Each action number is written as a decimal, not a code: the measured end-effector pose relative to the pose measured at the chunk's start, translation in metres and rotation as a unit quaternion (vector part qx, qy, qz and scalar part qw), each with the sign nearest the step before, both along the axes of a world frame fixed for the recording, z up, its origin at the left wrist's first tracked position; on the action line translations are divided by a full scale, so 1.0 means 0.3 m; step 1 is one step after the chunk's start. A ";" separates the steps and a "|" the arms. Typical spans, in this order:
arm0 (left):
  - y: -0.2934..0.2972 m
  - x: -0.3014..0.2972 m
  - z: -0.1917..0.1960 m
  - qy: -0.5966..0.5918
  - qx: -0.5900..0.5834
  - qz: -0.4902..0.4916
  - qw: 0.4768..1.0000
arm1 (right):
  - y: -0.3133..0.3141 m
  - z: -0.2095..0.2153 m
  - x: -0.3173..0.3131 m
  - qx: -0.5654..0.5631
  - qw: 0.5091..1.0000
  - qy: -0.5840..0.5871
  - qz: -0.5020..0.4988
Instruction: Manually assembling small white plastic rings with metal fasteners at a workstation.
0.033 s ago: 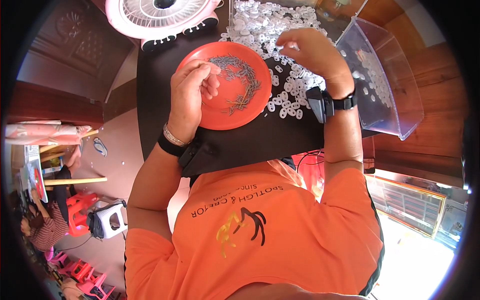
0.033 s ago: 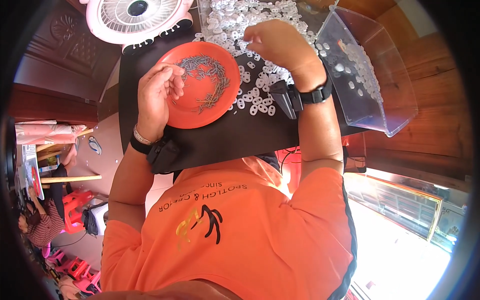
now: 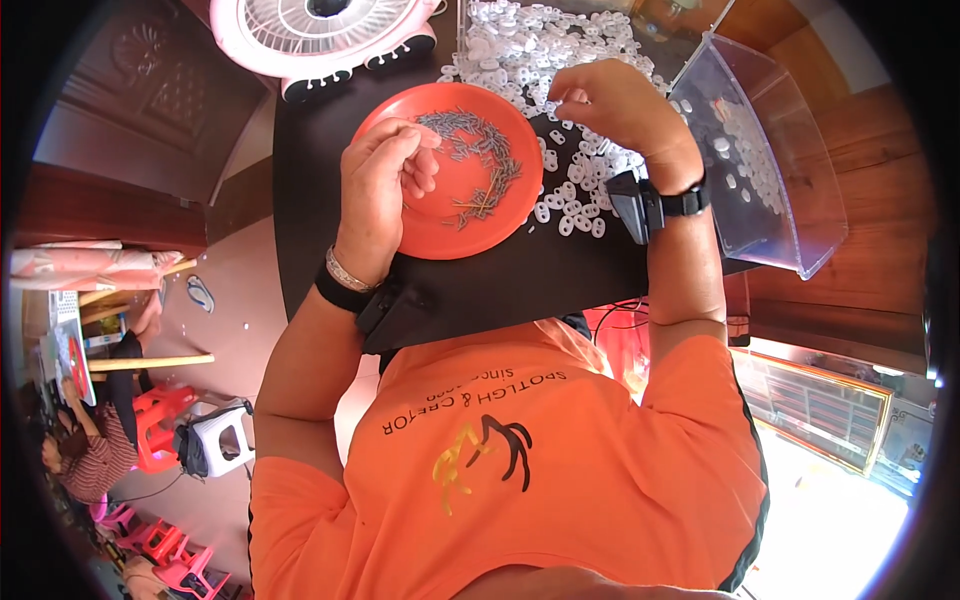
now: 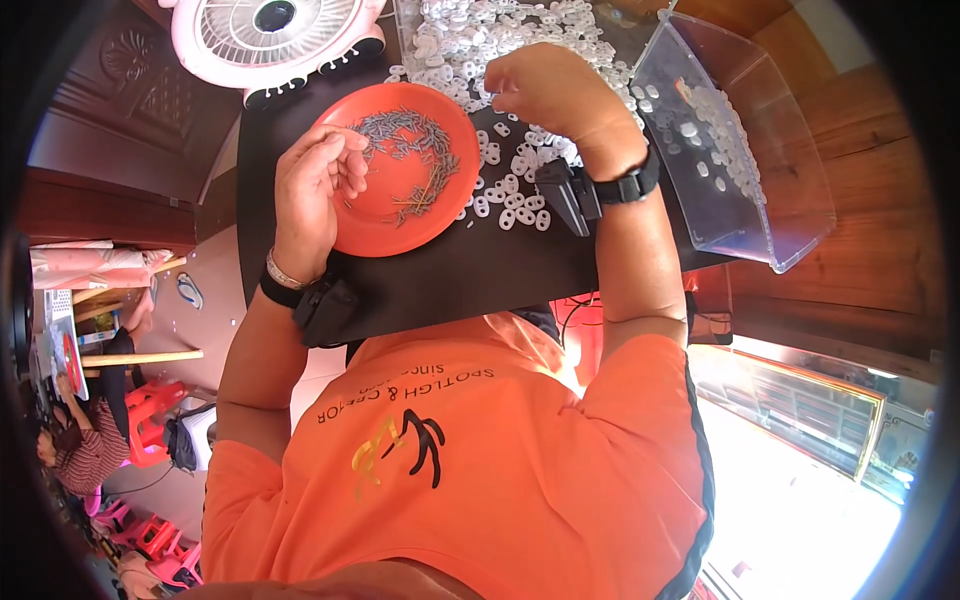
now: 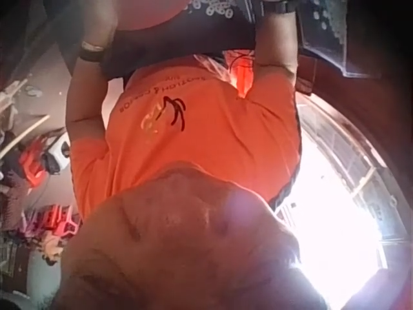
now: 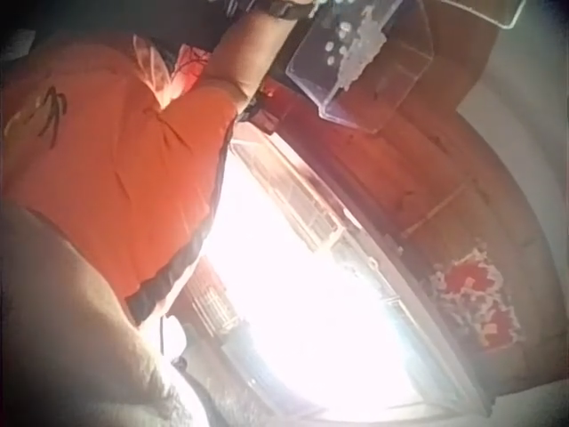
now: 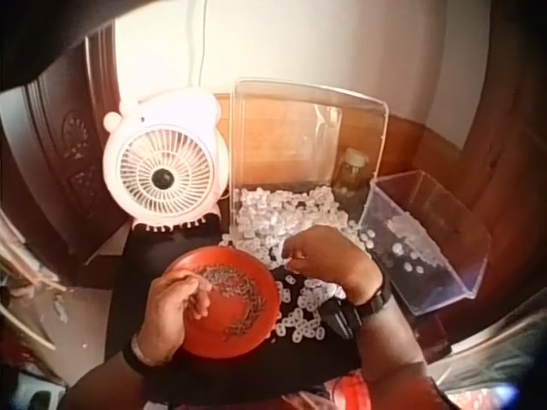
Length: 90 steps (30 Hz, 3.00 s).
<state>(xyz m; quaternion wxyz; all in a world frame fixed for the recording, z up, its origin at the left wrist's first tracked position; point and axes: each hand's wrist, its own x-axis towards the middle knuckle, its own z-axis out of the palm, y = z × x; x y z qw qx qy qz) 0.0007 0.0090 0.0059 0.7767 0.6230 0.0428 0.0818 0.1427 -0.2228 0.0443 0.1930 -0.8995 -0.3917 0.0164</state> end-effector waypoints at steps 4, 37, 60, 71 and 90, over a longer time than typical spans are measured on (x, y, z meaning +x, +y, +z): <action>-0.002 -0.002 0.004 0.001 0.001 -0.008 1.000 | 0.008 -0.013 0.005 -0.072 0.996 0.036 0.035; -0.001 0.017 -0.018 0.010 -0.079 -0.105 0.991 | 0.240 -0.071 -0.190 0.340 0.892 0.267 0.135; 0.032 0.009 0.011 0.018 -0.035 -0.040 0.998 | 0.233 -0.108 -0.152 0.095 0.991 -0.013 0.097; 0.004 0.007 0.003 0.014 0.015 -0.090 0.996 | 0.231 -0.099 -0.150 0.308 0.891 0.321 0.096; -0.012 -0.002 0.007 0.036 0.041 -0.092 0.994 | 0.224 -0.065 -0.151 0.337 0.846 0.411 0.048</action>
